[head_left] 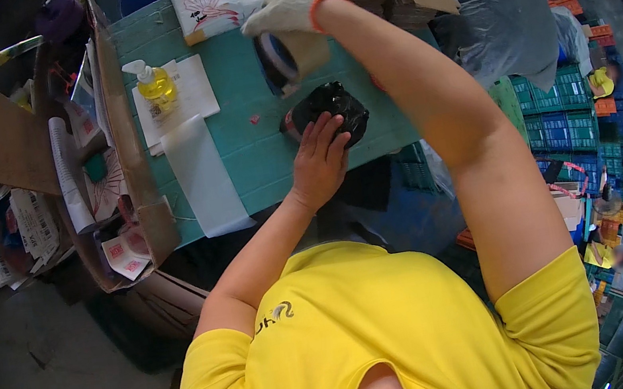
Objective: The person moves a green basket of cardboard, then a yellow basket of small items, and places them on a table. They then pack a small item into a black plastic bag, seal it with tape, and affix a shipping label.
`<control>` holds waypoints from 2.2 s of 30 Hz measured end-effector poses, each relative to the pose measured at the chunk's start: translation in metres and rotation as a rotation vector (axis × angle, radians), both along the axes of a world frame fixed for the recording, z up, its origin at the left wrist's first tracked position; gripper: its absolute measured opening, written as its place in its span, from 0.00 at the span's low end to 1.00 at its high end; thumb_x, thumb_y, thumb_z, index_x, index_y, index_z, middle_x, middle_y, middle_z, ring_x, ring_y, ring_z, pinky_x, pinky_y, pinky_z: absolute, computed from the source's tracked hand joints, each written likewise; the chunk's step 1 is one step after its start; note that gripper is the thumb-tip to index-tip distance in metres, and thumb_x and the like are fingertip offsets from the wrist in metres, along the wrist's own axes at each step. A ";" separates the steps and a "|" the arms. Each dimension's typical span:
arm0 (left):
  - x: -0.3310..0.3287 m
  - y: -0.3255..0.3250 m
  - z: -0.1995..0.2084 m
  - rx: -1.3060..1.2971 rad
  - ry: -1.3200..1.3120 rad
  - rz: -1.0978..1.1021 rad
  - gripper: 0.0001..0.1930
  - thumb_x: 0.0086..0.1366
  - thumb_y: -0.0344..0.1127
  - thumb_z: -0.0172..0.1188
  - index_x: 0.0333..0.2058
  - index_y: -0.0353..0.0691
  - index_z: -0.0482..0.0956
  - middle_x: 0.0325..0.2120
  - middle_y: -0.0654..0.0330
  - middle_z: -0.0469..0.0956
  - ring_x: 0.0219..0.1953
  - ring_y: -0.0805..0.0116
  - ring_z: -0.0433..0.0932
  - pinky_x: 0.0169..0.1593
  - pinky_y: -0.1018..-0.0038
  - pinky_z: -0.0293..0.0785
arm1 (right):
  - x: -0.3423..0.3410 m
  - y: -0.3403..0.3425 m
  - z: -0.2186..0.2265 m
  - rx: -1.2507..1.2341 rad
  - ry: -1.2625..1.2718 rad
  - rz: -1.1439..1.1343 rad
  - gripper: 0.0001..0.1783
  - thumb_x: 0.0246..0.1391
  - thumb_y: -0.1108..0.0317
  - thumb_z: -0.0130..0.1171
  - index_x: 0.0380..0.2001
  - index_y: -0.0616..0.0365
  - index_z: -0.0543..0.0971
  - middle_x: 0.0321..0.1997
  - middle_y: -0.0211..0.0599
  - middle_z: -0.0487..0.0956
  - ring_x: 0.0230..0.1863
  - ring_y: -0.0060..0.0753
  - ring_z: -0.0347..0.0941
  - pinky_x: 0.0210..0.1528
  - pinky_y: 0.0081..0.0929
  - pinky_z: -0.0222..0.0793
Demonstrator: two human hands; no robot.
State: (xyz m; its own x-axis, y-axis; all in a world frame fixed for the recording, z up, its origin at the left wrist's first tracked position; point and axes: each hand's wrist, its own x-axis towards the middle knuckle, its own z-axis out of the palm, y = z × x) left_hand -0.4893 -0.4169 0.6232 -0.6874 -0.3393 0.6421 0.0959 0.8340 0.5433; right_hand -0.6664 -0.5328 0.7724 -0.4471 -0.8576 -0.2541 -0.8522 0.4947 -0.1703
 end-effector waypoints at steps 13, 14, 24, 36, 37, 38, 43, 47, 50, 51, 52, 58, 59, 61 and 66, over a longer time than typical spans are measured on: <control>-0.056 -0.173 -0.038 0.854 -0.119 0.255 0.19 0.48 0.35 0.67 0.38 0.34 0.74 0.35 0.54 0.76 0.38 0.64 0.76 0.42 0.71 0.72 | 0.031 0.170 -0.022 -0.774 0.027 0.204 0.27 0.44 0.61 0.64 0.50 0.54 0.72 0.40 0.46 0.76 0.36 0.43 0.73 0.36 0.34 0.71; -0.060 -0.186 -0.053 1.003 -0.115 0.229 0.19 0.48 0.36 0.67 0.38 0.34 0.74 0.34 0.53 0.76 0.37 0.62 0.76 0.42 0.70 0.72 | 0.046 0.200 -0.063 -0.911 -0.101 0.078 0.29 0.45 0.63 0.64 0.52 0.55 0.69 0.38 0.47 0.75 0.32 0.46 0.72 0.33 0.37 0.70; -0.092 -0.199 -0.098 1.224 -0.135 0.370 0.23 0.62 0.53 0.48 0.40 0.35 0.70 0.33 0.52 0.77 0.35 0.62 0.76 0.39 0.66 0.72 | 0.087 0.181 -0.110 -1.037 0.015 -0.112 0.44 0.32 0.70 0.70 0.58 0.49 0.65 0.42 0.47 0.71 0.42 0.51 0.69 0.42 0.41 0.70; -0.056 -0.046 -0.013 0.169 0.021 0.012 0.22 0.50 0.29 0.62 0.45 0.34 0.68 0.48 0.50 0.70 0.55 0.49 0.66 0.59 0.54 0.60 | -0.036 0.050 0.024 -0.169 -0.095 -0.044 0.33 0.44 0.43 0.54 0.49 0.52 0.75 0.45 0.48 0.78 0.46 0.45 0.75 0.48 0.34 0.70; -0.059 -0.054 -0.009 0.145 0.085 -0.020 0.21 0.49 0.28 0.62 0.43 0.35 0.68 0.46 0.50 0.71 0.53 0.49 0.68 0.57 0.55 0.62 | -0.044 0.040 0.032 -0.077 -0.091 -0.015 0.34 0.43 0.42 0.54 0.49 0.53 0.75 0.46 0.47 0.78 0.44 0.45 0.76 0.47 0.33 0.70; -0.061 -0.058 -0.005 0.169 0.079 -0.029 0.20 0.49 0.28 0.62 0.42 0.35 0.69 0.45 0.51 0.72 0.51 0.48 0.69 0.55 0.56 0.64 | -0.051 0.032 0.040 0.005 -0.076 0.001 0.35 0.42 0.42 0.55 0.50 0.53 0.74 0.46 0.46 0.78 0.43 0.44 0.76 0.46 0.33 0.71; -0.080 -0.085 -0.003 0.350 0.035 0.078 0.18 0.48 0.28 0.63 0.39 0.36 0.71 0.39 0.51 0.75 0.41 0.52 0.75 0.45 0.64 0.71 | -0.068 0.077 0.070 -0.347 0.341 0.711 0.27 0.27 0.67 0.70 0.38 0.44 0.76 0.41 0.38 0.76 0.41 0.42 0.75 0.40 0.31 0.72; -0.085 -0.146 -0.030 0.641 -0.053 0.114 0.18 0.49 0.31 0.65 0.39 0.35 0.72 0.39 0.52 0.76 0.41 0.60 0.76 0.44 0.69 0.71 | -0.013 0.191 -0.002 -0.755 0.370 0.442 0.20 0.37 0.67 0.67 0.38 0.39 0.76 0.51 0.38 0.73 0.40 0.39 0.72 0.34 0.33 0.70; -0.083 -0.187 -0.043 0.765 -0.355 0.196 0.18 0.50 0.29 0.63 0.41 0.32 0.73 0.40 0.51 0.77 0.43 0.61 0.76 0.46 0.74 0.71 | 0.022 0.233 -0.081 -0.902 0.091 0.207 0.22 0.38 0.67 0.67 0.41 0.42 0.77 0.48 0.41 0.75 0.35 0.42 0.72 0.33 0.32 0.71; -0.086 -0.194 -0.044 0.744 -0.314 0.243 0.18 0.52 0.31 0.62 0.42 0.34 0.73 0.41 0.51 0.76 0.45 0.59 0.75 0.49 0.69 0.69 | 0.030 0.240 -0.098 -0.853 -0.019 0.077 0.23 0.38 0.67 0.68 0.43 0.45 0.77 0.47 0.41 0.76 0.34 0.43 0.72 0.33 0.32 0.71; -0.093 -0.196 -0.046 0.740 -0.343 0.248 0.18 0.54 0.34 0.60 0.43 0.35 0.73 0.43 0.50 0.76 0.47 0.57 0.74 0.51 0.64 0.68 | 0.033 0.243 -0.111 -0.939 -0.155 -0.042 0.25 0.37 0.66 0.69 0.44 0.48 0.77 0.45 0.41 0.78 0.34 0.44 0.72 0.33 0.32 0.72; -0.160 -0.161 -0.056 -0.028 -0.639 0.679 0.20 0.62 0.52 0.45 0.45 0.47 0.75 0.48 0.54 0.73 0.54 0.48 0.67 0.53 0.34 0.51 | 0.051 0.274 -0.104 -0.722 -0.110 -0.069 0.29 0.35 0.61 0.69 0.47 0.46 0.77 0.35 0.44 0.76 0.29 0.47 0.74 0.32 0.36 0.75; -0.164 -0.160 -0.058 0.034 -0.721 0.659 0.19 0.62 0.51 0.45 0.45 0.48 0.75 0.47 0.55 0.74 0.53 0.49 0.68 0.53 0.36 0.53 | 0.053 0.276 -0.100 -0.678 -0.129 -0.131 0.28 0.37 0.60 0.68 0.46 0.45 0.77 0.36 0.45 0.75 0.29 0.48 0.75 0.32 0.36 0.75; -0.163 -0.163 -0.060 0.104 -0.764 0.671 0.18 0.62 0.51 0.46 0.42 0.50 0.76 0.44 0.59 0.75 0.50 0.52 0.71 0.51 0.45 0.60 | 0.048 0.270 -0.095 -0.600 -0.186 -0.178 0.26 0.39 0.58 0.66 0.46 0.44 0.77 0.38 0.46 0.75 0.32 0.48 0.75 0.34 0.35 0.75; -0.151 -0.174 -0.054 0.199 -0.781 0.601 0.17 0.61 0.52 0.47 0.41 0.51 0.76 0.42 0.59 0.76 0.47 0.52 0.73 0.48 0.53 0.65 | -0.015 0.241 -0.078 -0.350 -0.426 -0.260 0.21 0.43 0.54 0.62 0.44 0.44 0.78 0.46 0.44 0.77 0.41 0.43 0.75 0.43 0.31 0.73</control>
State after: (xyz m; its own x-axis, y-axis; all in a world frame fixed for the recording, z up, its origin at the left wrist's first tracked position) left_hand -0.6406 -0.5911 0.5693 -0.5711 -0.8206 -0.0218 -0.7542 0.5140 0.4086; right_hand -0.6812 -0.2915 0.6943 -0.5737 -0.7991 -0.1797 -0.5323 0.5305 -0.6597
